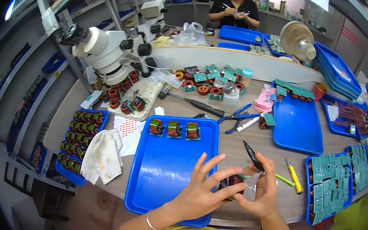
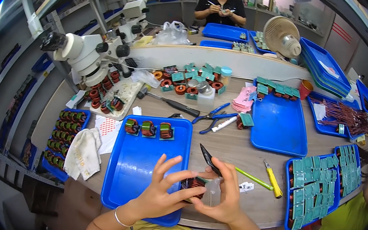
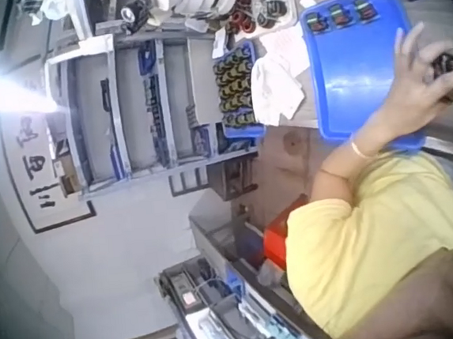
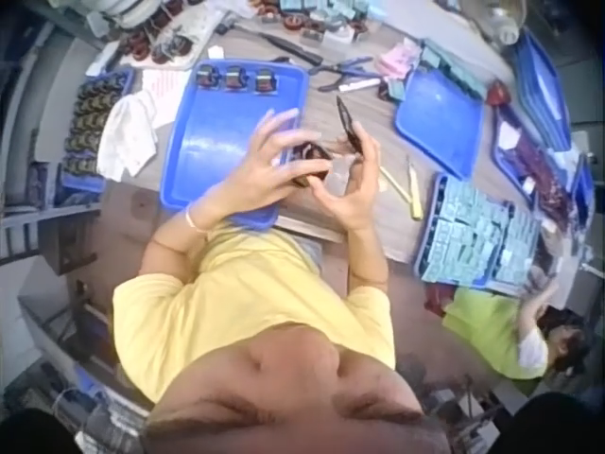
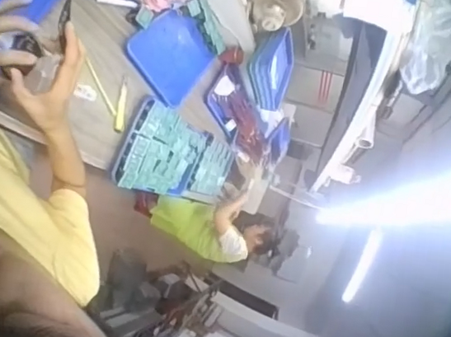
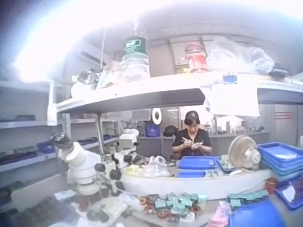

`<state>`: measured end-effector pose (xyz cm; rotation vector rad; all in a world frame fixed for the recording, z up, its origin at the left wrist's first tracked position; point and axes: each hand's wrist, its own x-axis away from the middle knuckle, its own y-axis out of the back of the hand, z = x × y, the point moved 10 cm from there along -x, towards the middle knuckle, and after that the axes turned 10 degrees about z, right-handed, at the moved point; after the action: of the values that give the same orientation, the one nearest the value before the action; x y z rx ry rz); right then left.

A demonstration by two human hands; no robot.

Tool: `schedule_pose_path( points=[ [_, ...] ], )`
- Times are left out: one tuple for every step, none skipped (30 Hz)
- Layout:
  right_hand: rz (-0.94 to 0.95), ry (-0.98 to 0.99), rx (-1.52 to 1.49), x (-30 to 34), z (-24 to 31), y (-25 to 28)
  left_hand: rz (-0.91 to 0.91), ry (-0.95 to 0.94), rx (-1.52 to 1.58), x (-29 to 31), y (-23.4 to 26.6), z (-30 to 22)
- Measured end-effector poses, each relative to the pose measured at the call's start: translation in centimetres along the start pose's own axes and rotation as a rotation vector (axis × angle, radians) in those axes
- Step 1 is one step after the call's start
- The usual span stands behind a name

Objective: Cleaning a blue component tray and inspecting/marking toroidal inductors at an assembly station.

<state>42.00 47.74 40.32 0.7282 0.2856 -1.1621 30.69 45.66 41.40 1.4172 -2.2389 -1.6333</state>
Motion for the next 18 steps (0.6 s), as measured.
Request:
schedule_pose_path(
  points=[
    [0.007, 0.012, -0.013, -0.1, 0.0, -0.4, 0.027, -0.028, -0.078, 0.3, -0.4, -0.2],
    [0.022, -0.030, -0.106, -0.3, -0.7, -0.9, 0.057, -0.055, -0.156, 0.7, -0.8, -0.3],
    [0.033, -0.077, -0.195, -0.4, -1.4, -1.4, 0.033, -0.050, -0.232, 1.0, -0.7, -0.1],
    [0.037, -0.071, -0.206, -0.4, -1.5, -1.6, 0.034, -0.043, -0.242, 1.3, -0.4, 0.0],
    [0.031, -0.123, -0.276, -0.4, -2.2, -1.6, 0.030, 0.055, -0.183, 1.7, 0.3, 1.1],
    [0.024, -0.177, -0.342, -0.3, -3.0, -1.5, 0.024, 0.150, -0.121, 2.2, 0.9, 2.2],
    [-0.018, -0.171, -0.271, -0.4, -3.1, -0.6, -0.011, 0.190, -0.138, 2.9, 1.7, 3.1],
    [-0.019, -0.167, -0.278, -0.4, -3.2, -0.3, -0.008, 0.193, -0.146, 3.3, 2.3, 3.7],
    [-0.078, -0.190, -0.300, -0.3, -3.6, 0.6, -0.021, 0.296, -0.200, 3.8, 3.3, 5.2],
    [-0.136, -0.214, -0.320, -0.1, -3.8, 1.3, -0.034, 0.397, -0.252, 4.6, 4.3, 6.8],
    [-0.155, -0.212, -0.299, -0.2, -3.6, 1.7, -0.075, 0.420, -0.251, 5.3, 5.1, 8.3],
    [-0.157, -0.205, -0.303, -0.2, -3.5, 1.7, -0.123, 0.443, -0.258, 6.2, 6.1, 9.9],
    [-0.153, -0.185, -0.272, -0.2, -3.5, 1.7, -0.132, 0.466, -0.329, 7.0, 6.6, 11.4],
    [-0.152, -0.171, -0.235, -0.2, -3.3, 1.8, -0.139, 0.488, -0.352, 7.7, 6.9, 12.9],
    [-0.158, -0.168, -0.235, -0.2, -3.3, 2.0, -0.117, 0.506, -0.391, 8.1, 7.1, 14.1],
    [-0.195, -0.151, -0.217, -0.2, -3.0, 2.5, -0.095, 0.521, -0.428, 8.3, 7.1, 15.2],
    [-0.232, -0.135, -0.198, -0.2, -2.8, 3.2, -0.093, 0.512, -0.427, 8.5, 7.1, 15.9],
    [-0.242, -0.136, -0.188, -0.2, -2.9, 3.8, -0.066, 0.515, -0.460, 8.4, 6.8, 16.6]
  ],
)
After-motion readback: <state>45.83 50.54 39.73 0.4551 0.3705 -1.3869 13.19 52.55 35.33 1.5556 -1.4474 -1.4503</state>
